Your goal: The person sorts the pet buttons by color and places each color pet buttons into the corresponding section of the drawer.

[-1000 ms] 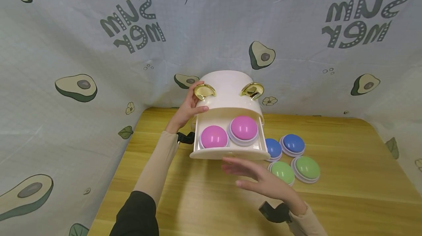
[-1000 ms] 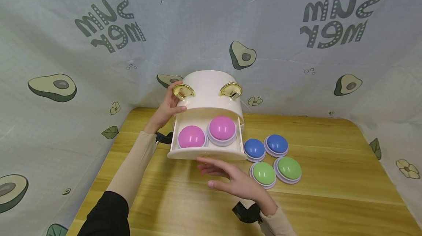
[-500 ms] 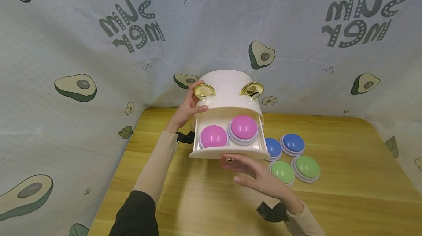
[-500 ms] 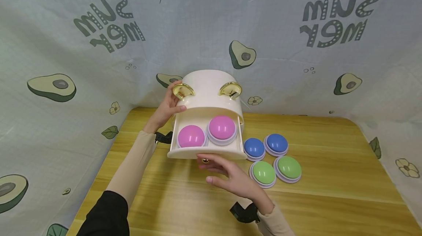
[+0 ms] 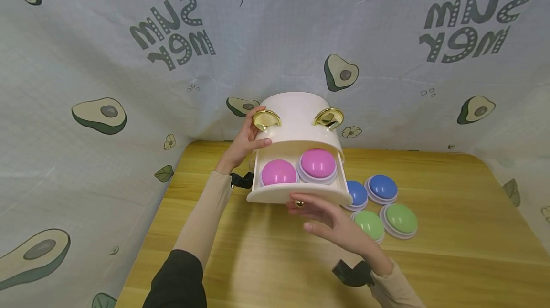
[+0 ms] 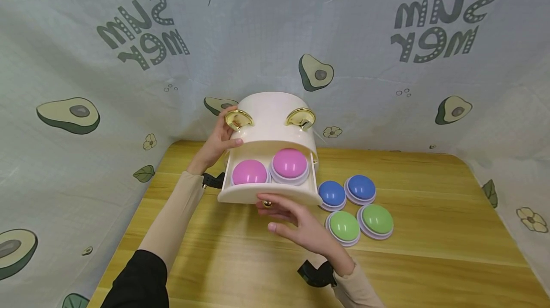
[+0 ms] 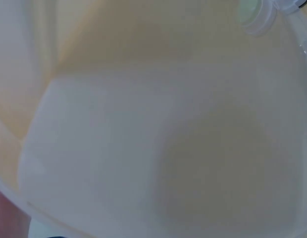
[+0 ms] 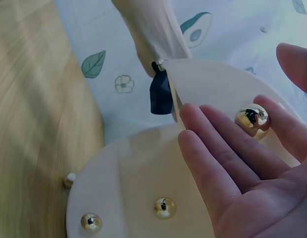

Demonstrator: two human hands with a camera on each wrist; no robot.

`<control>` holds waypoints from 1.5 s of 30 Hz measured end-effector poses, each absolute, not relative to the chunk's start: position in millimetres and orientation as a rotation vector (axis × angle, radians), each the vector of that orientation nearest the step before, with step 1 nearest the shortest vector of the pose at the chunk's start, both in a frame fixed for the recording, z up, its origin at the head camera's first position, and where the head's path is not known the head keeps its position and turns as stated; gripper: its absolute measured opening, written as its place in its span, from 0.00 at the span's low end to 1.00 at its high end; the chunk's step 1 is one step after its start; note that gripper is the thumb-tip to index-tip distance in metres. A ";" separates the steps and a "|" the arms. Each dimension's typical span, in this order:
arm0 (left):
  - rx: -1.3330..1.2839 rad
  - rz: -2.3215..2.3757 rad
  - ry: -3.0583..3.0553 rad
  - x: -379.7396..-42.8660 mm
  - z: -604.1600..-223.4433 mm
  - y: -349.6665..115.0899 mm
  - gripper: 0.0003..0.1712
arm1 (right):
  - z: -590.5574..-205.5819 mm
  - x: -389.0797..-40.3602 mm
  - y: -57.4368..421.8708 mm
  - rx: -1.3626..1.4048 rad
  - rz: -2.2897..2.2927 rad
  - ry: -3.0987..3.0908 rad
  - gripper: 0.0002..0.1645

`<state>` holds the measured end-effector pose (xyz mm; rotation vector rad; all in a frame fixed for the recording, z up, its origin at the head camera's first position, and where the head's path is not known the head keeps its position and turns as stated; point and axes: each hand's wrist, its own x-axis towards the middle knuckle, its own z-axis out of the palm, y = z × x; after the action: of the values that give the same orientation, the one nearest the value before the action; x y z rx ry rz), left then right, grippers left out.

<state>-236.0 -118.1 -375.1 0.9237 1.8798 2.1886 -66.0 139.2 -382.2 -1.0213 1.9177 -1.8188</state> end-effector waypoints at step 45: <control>0.956 2.194 1.855 -237.6 -376.7 -118.9 0.51 | -373.0 -93.2 133.4 -0.959 -1.902 1.901 0.31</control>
<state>-237.6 -118.9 -376.7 0.9558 1.8555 2.1941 -93.2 133.4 -373.0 -0.9594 1.9011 -1.9020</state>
